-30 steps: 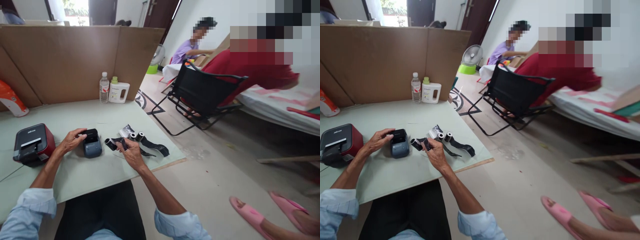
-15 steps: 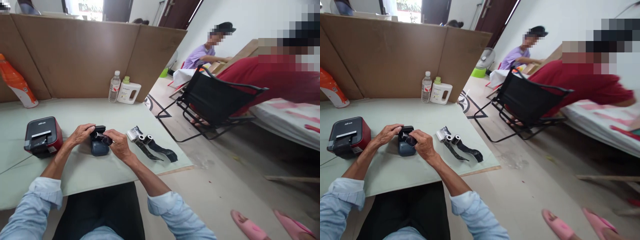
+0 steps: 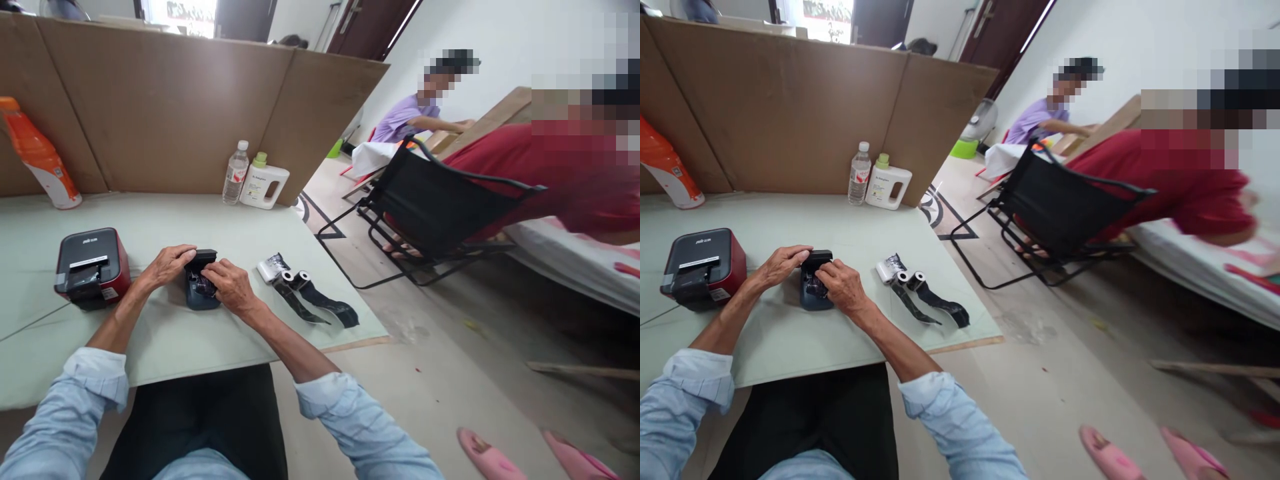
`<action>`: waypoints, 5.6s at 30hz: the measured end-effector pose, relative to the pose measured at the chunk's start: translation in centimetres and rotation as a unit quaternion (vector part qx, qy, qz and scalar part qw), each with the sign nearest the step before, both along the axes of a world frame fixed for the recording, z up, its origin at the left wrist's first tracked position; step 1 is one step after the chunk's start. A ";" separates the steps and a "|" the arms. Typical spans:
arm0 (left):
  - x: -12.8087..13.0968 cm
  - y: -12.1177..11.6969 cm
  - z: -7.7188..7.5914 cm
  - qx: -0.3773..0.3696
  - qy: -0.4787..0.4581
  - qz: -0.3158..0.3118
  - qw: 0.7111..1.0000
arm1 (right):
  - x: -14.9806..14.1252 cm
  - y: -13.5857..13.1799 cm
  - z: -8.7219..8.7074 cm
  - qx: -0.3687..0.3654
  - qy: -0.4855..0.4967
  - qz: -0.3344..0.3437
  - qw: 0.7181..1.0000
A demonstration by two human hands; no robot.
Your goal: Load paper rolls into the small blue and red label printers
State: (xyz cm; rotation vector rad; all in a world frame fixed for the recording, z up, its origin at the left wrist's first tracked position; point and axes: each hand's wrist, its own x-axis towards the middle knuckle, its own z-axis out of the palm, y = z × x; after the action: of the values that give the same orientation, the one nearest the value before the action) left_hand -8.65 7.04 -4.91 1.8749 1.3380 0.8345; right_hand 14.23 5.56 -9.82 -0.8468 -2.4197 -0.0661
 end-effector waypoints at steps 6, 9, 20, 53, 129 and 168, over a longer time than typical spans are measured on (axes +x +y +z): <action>0.1 -0.1 0.0 0.004 0.000 0.001 1.000 | 0.2 -0.7 0.8 -0.013 -0.033 0.025 0.999; 0.0 -0.1 0.0 0.010 0.009 -0.002 1.000 | 0.3 -1.6 1.1 -0.030 -0.031 0.020 0.999; -0.9 -1.1 -0.1 0.034 0.066 -0.045 0.996 | 0.1 -4.0 0.0 -0.009 -0.004 -0.032 0.999; -0.6 -2.7 -3.0 0.035 -0.007 0.003 0.999 | 2.3 -3.6 -2.5 -0.183 0.092 -0.009 0.979; -2.2 -6.4 -3.4 0.191 0.155 -0.030 0.969 | 0.9 -4.3 -3.1 -0.159 0.106 -0.053 0.980; 10.7 12.9 -3.3 0.147 0.134 -0.096 0.975 | 0.8 -4.2 -4.7 -0.168 0.327 -0.181 0.912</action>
State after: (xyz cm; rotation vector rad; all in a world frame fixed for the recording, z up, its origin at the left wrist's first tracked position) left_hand 2.06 19.90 -8.18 2.3776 1.2102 0.7307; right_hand 14.99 1.36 -14.52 -1.2301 -1.6441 0.4383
